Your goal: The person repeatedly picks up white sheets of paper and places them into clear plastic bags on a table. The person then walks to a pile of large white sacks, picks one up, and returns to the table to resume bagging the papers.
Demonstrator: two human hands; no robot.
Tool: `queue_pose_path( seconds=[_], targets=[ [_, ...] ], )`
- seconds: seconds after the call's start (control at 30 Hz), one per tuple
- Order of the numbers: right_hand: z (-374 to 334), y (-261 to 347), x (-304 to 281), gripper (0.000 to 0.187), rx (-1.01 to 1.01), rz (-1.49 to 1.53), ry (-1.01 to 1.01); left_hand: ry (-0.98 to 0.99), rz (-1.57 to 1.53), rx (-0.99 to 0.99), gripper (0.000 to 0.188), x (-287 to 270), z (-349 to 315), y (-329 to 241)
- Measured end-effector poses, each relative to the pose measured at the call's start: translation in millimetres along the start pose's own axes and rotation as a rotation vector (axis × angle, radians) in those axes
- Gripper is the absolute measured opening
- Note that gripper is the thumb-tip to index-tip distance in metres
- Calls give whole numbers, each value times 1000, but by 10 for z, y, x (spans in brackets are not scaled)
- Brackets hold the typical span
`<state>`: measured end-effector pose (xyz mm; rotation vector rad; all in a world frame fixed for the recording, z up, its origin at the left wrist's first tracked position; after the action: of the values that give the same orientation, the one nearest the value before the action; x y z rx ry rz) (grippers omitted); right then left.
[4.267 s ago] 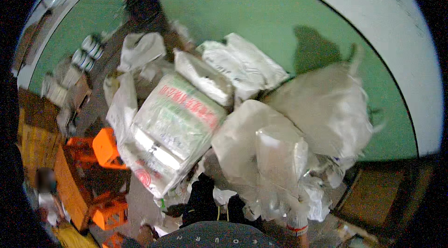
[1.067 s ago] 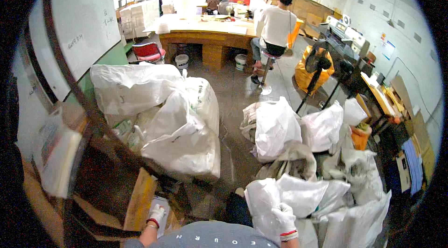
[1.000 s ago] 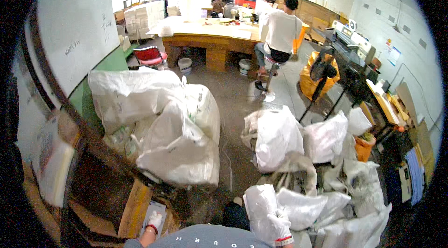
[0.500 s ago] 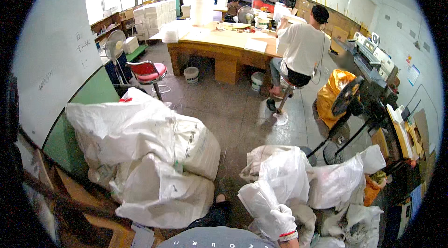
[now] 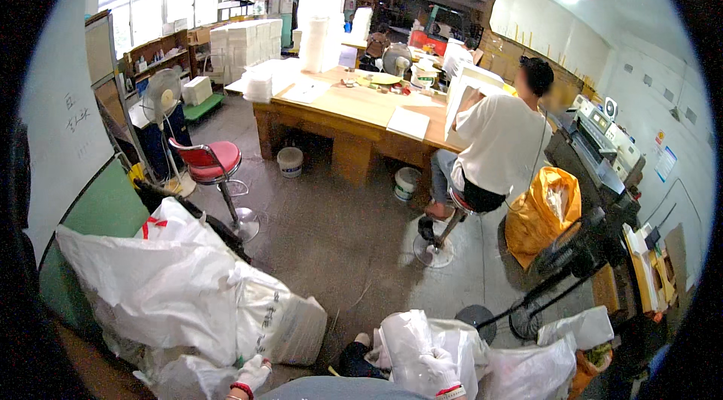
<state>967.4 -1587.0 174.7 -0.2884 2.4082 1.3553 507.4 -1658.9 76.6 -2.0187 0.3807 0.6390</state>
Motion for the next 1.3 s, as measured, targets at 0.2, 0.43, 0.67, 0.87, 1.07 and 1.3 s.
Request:
queue_pose_path(
  seconds=[0.2,0.43,0.67,0.87,1.07,1.3],
  targets=[
    [1239,630,-55,17,-137,-4,149,108,138,-82,38,212,890,-805],
    [2382,1707,-28,20,-238,-300,103,54,117,-45,38,351,1761,-1369],
    [3714,2690,532,15,-320,-37,204,-56,-90,-45,26,559,3133,-1581],
    [5133,3541,1326,21,-468,-217,256,-162,-175,-86,25,417,4875,-1840],
    [6377,4527,2075,16,-412,-207,288,-214,-110,-18,27,-110,6932,-2224],
    [8010,5842,2978,15,-481,-52,367,18,-367,61,31,-556,9126,-3268]
  ],
)
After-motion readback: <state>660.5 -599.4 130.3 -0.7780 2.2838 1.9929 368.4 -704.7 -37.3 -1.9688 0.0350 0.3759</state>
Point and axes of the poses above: each hand's wrist, its own z-axis towards the middle knuckle, its own x-axis out of the palm, y = z × x, the point moved 4 cm from there along z, towards the middle knuckle, and after that the axes turned 8 degrees about -z, right-handed, at the moved point
